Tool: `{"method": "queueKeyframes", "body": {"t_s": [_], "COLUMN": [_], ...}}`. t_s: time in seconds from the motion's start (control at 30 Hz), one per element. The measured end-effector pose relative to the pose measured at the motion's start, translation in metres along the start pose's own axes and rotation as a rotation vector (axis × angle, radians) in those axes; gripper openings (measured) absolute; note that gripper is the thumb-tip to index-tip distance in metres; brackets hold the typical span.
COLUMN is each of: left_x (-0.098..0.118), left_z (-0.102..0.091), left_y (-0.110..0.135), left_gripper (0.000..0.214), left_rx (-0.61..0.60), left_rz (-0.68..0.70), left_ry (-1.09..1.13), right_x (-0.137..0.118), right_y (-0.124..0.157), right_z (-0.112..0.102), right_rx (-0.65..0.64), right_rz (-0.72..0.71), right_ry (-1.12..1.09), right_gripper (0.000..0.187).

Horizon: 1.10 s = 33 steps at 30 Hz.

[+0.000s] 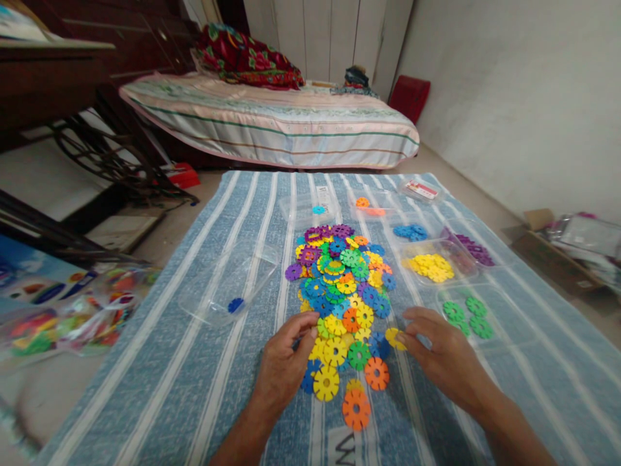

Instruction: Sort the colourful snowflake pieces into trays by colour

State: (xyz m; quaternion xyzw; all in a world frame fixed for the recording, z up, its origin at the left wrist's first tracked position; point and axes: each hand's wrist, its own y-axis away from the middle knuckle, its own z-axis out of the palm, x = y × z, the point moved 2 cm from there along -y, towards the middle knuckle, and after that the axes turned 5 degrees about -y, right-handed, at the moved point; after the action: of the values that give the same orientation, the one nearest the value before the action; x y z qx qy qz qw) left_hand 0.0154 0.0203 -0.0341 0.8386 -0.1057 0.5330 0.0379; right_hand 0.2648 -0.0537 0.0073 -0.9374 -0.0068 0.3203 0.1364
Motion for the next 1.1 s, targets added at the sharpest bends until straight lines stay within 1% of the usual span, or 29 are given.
{"method": "queueKeyframes", "body": {"t_s": [0.27, 0.6, 0.87, 0.97, 1.03, 1.1], "left_x": [-0.001, 0.002, 0.003, 0.003, 0.003, 0.002], "left_z": [0.000, 0.000, -0.001, -0.001, -0.001, -0.001], "left_y": [0.000, 0.000, 0.000, 0.000, 0.000, 0.000], "left_gripper": [0.023, 0.024, 0.023, 0.024, 0.023, 0.023], "left_rx": [-0.012, -0.008, 0.010, 0.008, 0.013, 0.016], "left_rz": [-0.002, -0.011, -0.010, -0.009, -0.004, -0.001], "left_ry": [-0.022, -0.014, 0.005, 0.008, 0.004, -0.008], "right_x": [0.001, 0.005, 0.001, 0.002, 0.008, 0.016], "right_y": [-0.001, -0.002, -0.001, -0.007, -0.017, -0.029], "right_z": [-0.001, -0.006, -0.004, -0.010, -0.020, -0.035], "right_rx": [0.005, 0.031, 0.042, 0.042, 0.084, 0.220], "right_rz": [-0.003, -0.011, -0.017, -0.036, -0.064, -0.084], "right_ry": [-0.001, -0.016, -0.012, 0.012, 0.052, 0.139], "right_gripper": [0.022, 0.017, 0.018, 0.020, 0.021, 0.022]}}
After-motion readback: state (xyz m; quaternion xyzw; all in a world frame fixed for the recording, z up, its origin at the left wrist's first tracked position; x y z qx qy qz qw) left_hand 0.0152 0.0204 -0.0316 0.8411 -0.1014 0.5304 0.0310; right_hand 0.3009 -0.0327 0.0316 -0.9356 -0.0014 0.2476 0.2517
